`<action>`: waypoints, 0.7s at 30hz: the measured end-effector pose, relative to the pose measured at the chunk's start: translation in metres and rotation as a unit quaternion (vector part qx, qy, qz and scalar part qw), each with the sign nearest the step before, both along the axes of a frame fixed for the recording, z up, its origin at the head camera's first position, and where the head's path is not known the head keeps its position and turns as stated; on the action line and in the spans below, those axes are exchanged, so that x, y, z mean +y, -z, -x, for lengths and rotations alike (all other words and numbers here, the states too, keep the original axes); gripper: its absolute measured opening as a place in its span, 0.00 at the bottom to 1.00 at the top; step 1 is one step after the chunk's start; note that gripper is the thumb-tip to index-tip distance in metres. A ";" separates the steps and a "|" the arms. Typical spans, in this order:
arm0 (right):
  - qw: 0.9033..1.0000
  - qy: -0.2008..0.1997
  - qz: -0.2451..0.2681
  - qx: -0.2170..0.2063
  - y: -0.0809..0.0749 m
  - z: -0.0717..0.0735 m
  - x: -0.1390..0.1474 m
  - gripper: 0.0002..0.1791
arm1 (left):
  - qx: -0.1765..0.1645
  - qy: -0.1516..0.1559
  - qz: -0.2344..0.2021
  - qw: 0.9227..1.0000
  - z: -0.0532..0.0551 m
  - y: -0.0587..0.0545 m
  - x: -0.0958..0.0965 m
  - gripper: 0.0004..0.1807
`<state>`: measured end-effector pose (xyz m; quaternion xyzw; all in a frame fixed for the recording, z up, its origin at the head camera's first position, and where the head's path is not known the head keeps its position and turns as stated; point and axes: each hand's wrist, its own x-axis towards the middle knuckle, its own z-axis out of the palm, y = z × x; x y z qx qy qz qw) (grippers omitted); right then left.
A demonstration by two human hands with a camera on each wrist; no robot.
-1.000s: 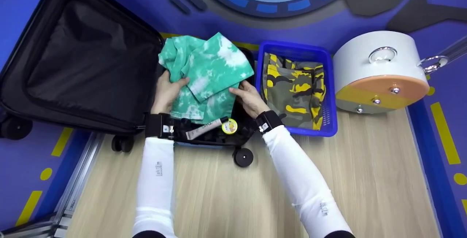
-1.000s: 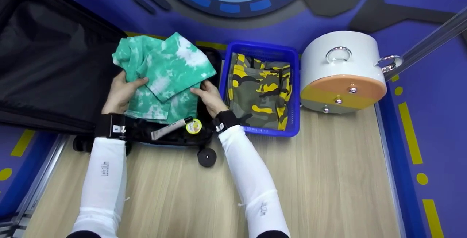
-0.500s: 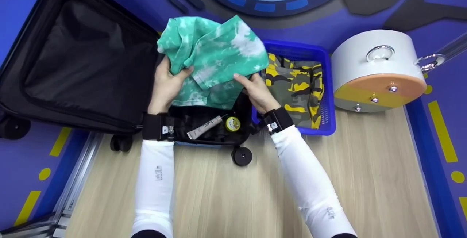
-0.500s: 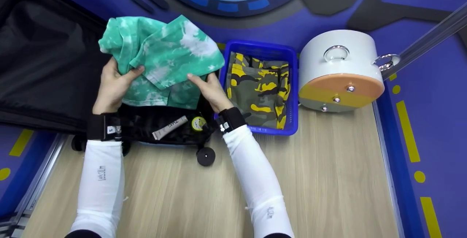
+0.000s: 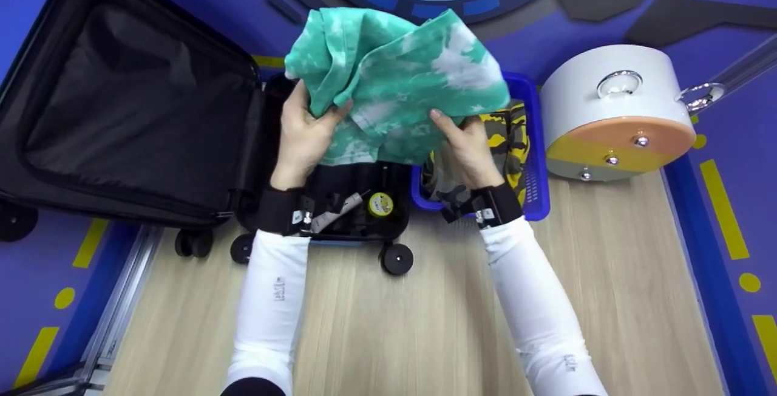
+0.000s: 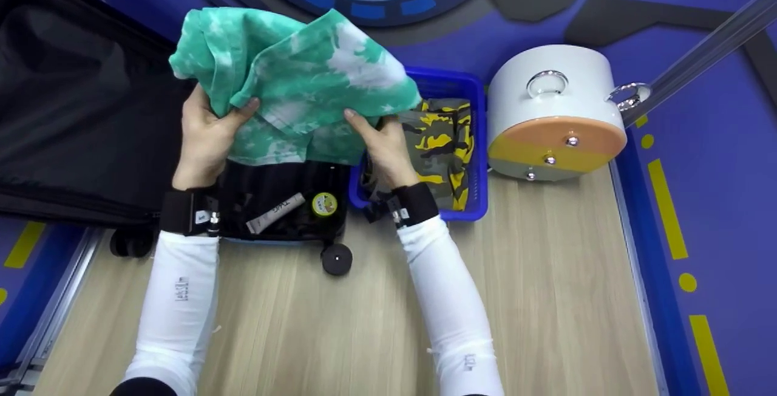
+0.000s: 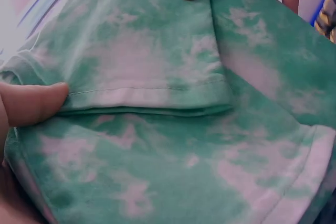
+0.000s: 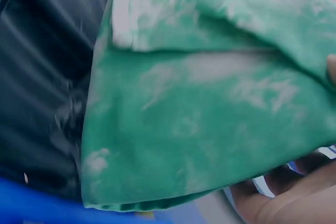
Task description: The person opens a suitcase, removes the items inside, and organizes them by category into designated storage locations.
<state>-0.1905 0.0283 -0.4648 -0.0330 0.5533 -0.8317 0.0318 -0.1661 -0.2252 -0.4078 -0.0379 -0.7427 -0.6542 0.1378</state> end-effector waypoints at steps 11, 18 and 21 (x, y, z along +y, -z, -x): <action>0.979 0.064 -0.191 -0.035 0.011 -0.017 0.054 0.39 | -0.088 0.025 -0.133 0.987 0.018 0.033 0.061 0.26; 0.967 0.118 -0.221 -0.040 0.012 -0.011 0.079 0.32 | -0.149 0.040 -0.083 0.984 0.025 0.048 0.100 0.32; 0.959 0.149 -0.231 -0.075 0.012 -0.002 0.091 0.32 | -0.175 0.070 -0.028 0.982 0.028 0.053 0.112 0.37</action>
